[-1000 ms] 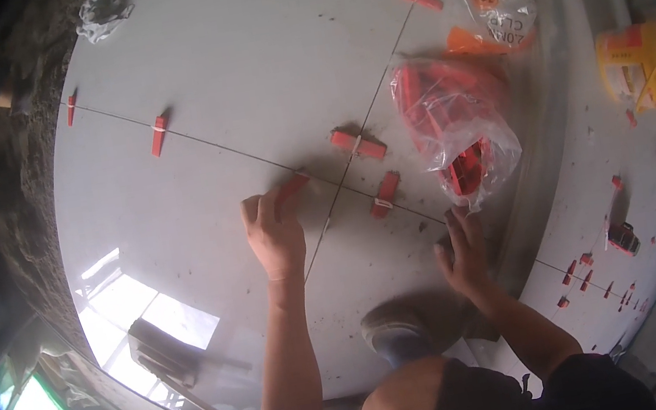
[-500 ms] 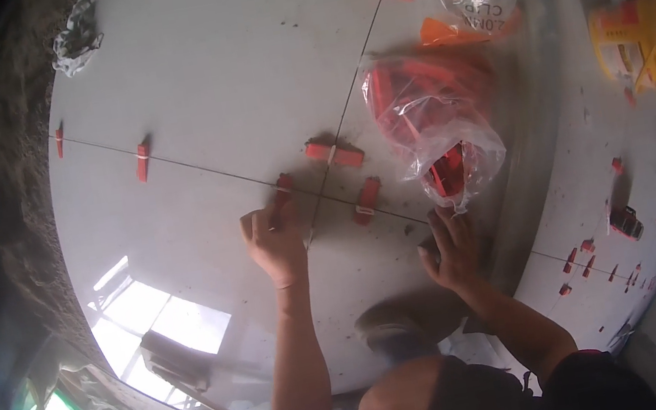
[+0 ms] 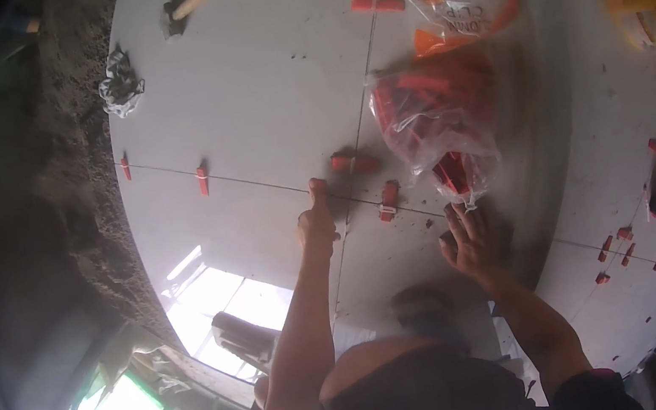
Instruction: The person places red spacers between floor tiles, then uses a measuring tape to measure the dimensions of a tile section and a cutting station.
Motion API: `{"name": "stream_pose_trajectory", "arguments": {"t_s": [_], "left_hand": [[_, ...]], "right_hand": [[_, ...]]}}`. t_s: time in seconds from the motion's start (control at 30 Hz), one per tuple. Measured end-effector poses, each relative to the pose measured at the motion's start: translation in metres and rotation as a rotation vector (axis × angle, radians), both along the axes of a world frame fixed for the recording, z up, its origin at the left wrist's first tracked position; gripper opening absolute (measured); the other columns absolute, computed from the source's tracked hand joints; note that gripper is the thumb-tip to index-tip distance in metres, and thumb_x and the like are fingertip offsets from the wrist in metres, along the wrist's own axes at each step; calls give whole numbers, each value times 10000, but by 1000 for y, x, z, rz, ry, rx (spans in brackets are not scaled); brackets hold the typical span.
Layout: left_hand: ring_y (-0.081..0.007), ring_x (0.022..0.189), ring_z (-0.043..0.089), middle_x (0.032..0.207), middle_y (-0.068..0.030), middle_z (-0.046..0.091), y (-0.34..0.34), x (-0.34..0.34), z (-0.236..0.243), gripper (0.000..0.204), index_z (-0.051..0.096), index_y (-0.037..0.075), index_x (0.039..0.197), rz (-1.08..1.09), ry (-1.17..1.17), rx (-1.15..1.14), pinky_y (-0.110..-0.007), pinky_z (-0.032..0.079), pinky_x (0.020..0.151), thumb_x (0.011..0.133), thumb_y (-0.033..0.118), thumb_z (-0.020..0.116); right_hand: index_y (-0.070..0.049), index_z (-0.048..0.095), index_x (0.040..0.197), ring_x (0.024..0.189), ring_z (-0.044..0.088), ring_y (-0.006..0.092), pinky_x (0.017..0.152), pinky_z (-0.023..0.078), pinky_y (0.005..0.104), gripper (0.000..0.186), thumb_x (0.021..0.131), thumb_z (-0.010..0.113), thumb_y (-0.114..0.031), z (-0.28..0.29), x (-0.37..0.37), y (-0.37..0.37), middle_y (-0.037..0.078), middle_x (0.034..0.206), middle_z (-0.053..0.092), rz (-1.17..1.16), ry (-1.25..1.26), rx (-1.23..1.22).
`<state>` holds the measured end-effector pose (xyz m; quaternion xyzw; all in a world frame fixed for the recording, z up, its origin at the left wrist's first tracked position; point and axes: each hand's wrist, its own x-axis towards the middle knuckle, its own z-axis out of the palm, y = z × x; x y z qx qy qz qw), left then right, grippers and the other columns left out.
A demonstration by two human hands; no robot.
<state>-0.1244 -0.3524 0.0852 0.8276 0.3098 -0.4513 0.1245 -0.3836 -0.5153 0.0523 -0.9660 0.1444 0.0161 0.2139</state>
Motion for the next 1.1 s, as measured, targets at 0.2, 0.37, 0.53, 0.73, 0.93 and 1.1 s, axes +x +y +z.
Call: {"name": "stream_pose_trajectory", "arguments": {"t_s": [0.2,0.37,0.53,0.73,0.93,1.1], "left_hand": [[-356,846,634,807,-223,667,4,-17,-29,880,674,-89,807,74,-224,49,-439,471,770,856,714,318],[-358,841,643,818,-243,663,-4,-9,-13,801,668,-99,823,64,-309,33,-454,476,764,888,638,360],[-396,870,635,842,-260,659,-6,-10,-14,712,674,-71,864,97,-391,-13,-467,478,776,903,581,391],[-411,855,616,859,-263,634,60,-22,-29,630,638,-51,854,-33,-290,-520,-465,463,750,902,543,437],[-396,703,594,758,-228,613,123,-125,-8,272,601,-20,781,-17,-787,-613,-428,473,633,871,236,576],[-425,754,586,806,-224,615,135,-213,16,232,597,7,817,17,-825,-716,-458,472,660,871,233,601]], "right_hand": [[-26,523,1272,1137,503,317,1031,333,517,559,817,563,-349,2,2,-8,121,1354,448,-4,-20,60],[-29,528,1267,1142,498,323,1040,328,520,565,817,570,-368,1,11,0,106,1369,434,46,-3,-12],[20,505,1270,1158,472,360,1044,311,534,622,827,563,-412,3,14,5,158,1370,402,48,-3,-103],[36,428,1319,1258,380,398,1061,296,480,626,839,604,-326,-1,9,13,208,1377,379,134,-57,-100],[32,572,1066,859,606,377,762,498,371,190,916,507,-65,60,64,6,198,988,608,-28,-332,208],[82,388,1212,1097,496,417,932,408,447,619,815,659,-307,20,119,-24,304,1171,489,-164,249,-322]]}}
